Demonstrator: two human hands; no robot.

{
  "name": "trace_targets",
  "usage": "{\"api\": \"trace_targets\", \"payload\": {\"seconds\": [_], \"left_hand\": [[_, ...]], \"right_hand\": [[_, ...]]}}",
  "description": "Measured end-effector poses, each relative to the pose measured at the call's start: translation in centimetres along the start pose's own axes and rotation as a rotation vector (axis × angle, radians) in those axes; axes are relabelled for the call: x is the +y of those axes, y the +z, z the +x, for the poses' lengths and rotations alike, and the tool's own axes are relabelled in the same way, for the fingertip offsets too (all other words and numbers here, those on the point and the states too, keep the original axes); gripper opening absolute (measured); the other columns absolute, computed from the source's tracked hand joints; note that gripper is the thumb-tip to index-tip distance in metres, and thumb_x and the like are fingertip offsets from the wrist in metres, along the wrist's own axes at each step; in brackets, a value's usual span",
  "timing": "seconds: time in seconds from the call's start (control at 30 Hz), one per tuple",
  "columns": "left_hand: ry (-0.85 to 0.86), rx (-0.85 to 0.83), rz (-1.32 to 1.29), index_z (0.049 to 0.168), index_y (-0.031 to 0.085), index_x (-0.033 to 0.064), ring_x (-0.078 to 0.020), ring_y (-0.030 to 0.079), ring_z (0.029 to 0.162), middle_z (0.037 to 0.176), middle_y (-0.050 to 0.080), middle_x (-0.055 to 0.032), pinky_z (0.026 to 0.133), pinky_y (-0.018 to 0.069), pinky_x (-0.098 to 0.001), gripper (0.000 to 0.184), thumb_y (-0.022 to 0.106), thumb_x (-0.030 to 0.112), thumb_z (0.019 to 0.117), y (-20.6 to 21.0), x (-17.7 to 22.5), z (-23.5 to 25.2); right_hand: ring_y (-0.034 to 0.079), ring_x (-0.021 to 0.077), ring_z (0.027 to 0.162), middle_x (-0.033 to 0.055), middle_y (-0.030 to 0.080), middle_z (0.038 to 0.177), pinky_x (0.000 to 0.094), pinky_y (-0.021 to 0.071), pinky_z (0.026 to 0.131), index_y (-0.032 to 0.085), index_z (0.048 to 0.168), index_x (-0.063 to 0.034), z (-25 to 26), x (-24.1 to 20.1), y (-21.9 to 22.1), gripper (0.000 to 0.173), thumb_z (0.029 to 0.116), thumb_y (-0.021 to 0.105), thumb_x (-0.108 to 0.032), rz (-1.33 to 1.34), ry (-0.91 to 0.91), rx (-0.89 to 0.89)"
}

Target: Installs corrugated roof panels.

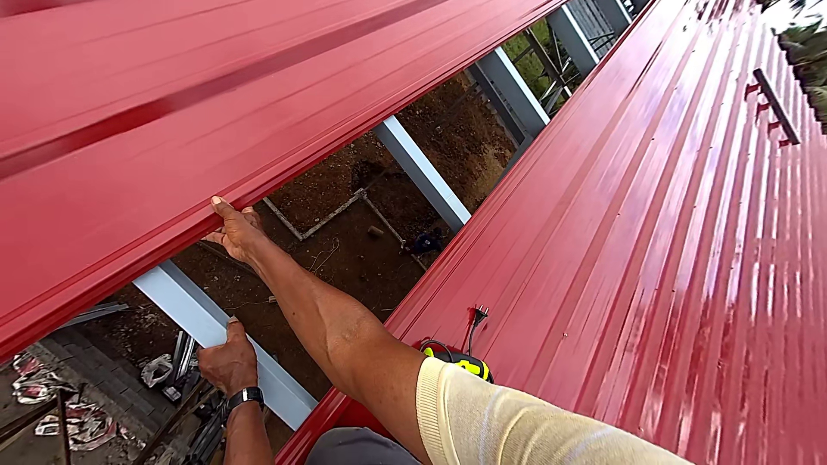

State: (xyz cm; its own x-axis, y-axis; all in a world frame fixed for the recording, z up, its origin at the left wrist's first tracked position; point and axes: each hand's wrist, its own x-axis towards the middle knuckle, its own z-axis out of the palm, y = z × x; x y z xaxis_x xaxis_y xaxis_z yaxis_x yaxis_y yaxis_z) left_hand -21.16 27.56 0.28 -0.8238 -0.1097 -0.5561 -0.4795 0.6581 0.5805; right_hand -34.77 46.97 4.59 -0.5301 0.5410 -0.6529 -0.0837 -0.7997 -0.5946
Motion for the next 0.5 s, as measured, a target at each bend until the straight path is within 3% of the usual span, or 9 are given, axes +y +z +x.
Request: {"api": "trace_targets", "payload": {"seconds": [0.5], "left_hand": [[0.016, 0.001, 0.004, 0.128, 0.061, -0.0046, -0.0371, 0.064, 0.117, 0.118, 0.068, -0.0245, 0.1, 0.048, -0.0576, 0.065, 0.068, 0.049, 0.0923, -0.14, 0.15, -0.14]], "right_hand": [[0.064, 0.034, 0.115, 0.0184, 0.058, 0.136, 0.055, 0.0565, 0.091, 0.04, 0.15, -0.0169, -0.74, -0.65, -0.46, 0.054, 0.1025, 0.063, -0.03, -0.002, 0.064, -0.025]]}}
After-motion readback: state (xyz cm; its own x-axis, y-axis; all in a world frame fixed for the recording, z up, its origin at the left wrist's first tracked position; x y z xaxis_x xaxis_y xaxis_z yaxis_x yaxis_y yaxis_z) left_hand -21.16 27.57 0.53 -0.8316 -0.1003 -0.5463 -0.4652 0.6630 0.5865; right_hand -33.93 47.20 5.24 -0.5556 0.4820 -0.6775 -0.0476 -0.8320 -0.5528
